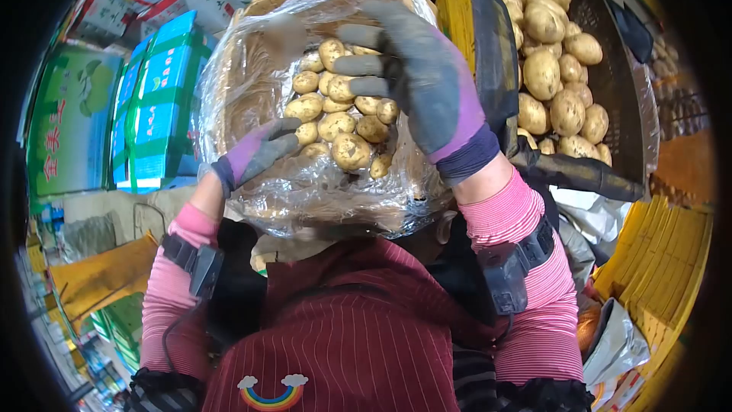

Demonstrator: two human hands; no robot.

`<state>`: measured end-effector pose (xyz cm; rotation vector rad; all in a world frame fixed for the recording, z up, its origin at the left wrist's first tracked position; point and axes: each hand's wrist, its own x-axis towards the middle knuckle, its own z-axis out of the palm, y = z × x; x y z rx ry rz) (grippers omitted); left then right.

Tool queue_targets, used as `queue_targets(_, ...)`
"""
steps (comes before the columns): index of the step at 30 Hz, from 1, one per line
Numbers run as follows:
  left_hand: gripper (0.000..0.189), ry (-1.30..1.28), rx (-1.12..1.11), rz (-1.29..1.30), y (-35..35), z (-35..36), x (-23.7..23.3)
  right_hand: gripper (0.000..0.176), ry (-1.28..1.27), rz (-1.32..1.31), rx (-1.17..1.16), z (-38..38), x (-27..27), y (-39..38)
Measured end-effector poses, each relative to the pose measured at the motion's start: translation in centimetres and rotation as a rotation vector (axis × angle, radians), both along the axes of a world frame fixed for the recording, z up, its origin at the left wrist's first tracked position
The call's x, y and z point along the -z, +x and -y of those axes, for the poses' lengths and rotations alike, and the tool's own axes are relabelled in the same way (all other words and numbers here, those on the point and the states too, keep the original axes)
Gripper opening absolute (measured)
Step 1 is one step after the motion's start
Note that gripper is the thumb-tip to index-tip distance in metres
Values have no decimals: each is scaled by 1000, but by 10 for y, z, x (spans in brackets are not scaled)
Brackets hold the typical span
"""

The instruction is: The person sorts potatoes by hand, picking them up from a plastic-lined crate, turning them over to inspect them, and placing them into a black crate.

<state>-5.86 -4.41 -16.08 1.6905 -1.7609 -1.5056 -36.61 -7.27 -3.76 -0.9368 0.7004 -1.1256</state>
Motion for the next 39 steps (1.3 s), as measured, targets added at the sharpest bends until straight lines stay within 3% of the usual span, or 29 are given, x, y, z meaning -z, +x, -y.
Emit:
queue_targets(3, 54, 109, 231, 205, -28, 37, 3, 62, -125, -84, -22, 3, 8, -9)
queue_targets(5, 56, 127, 277, 284, -30, 57, 56, 63, -238, -305, 12, 17, 26, -25)
queue_targets(7, 51, 172, 298, 408, -25, 71, 112, 39, -97, 14, 2, 13, 11, -29)
queue_targets(8, 51, 183, 313, 408, -29, 70, 124, 37, -113, 5, 67, 12, 11, -34)
queue_targets(9, 54, 250, 510, 580, -32, 64, 133, 37, -98, 5, 77, 11, 11, -40)
queue_targets(10, 56, 316, 712, 749, -33, 56, 141, 56, -215, -187, 98, 9, 11, -46)
queue_targets(11, 54, 511, 1017, 719, -45, 47, 145, 76, -330, -380, 114, 6, 9, -51)
queue_targets(12, 54, 522, 1030, 718, -45, 46, 143, 84, -236, -468, 140, 1, 3, -52)
queue_targets(15, 41, 695, 866, 333, -49, 57, 94, 81, -101, -476, 139, -1, 8, -66)
queue_targets(17, 34, 790, 725, 80, -43, 64, 74, 76, -181, -606, 110, -5, 7, -71)
queue_targets(19, 32, 611, 489, -218, 8, 103, 146, 71, -192, -732, 103, -8, 4, -75)
queue_targets(20, 33, 536, 397, -81, 8, 122, 145, 69, -203, -734, 102, -8, 4, -75)
queue_targets(22, 38, 263, 632, -87, 3, 141, 140, 67, -235, -723, 99, -6, 5, -75)
queue_targets(25, 35, 159, 1239, 682, -49, 105, 148, 63, -278, -688, 88, -4, 8, -73)
queue_targets(27, 38, 119, 1190, 778, -31, 54, 229, 61, -308, -681, 77, -4, 12, -75)
queue_targets(29, 40, 261, 1099, 870, -65, 29, 205, 59, -325, -674, 94, -6, 14, -76)
queue_targets(30, 40, 311, 827, 851, -65, 20, 213, 58, -330, -665, 107, -6, 15, -76)
queue_targets(31, 40, 311, 832, 845, -71, 19, 208, 57, -331, -652, 122, -8, 16, -76)
queue_targets(33, 40, 364, 1093, 872, -87, 26, 192, 55, -338, -620, 146, -7, 18, -74)
queue_targets(35, 43, 363, 1106, 871, -83, 29, 220, 53, -345, -589, 173, -6, 17, -76)
queue_targets(37, 47, 474, 1227, 991, -92, 34, 215, 52, -337, -546, 197, -9, 21, -74)
queue_targets(39, 50, 404, 1250, 1025, -98, 38, 210, 51, -345, -516, 224, -12, 23, -74)
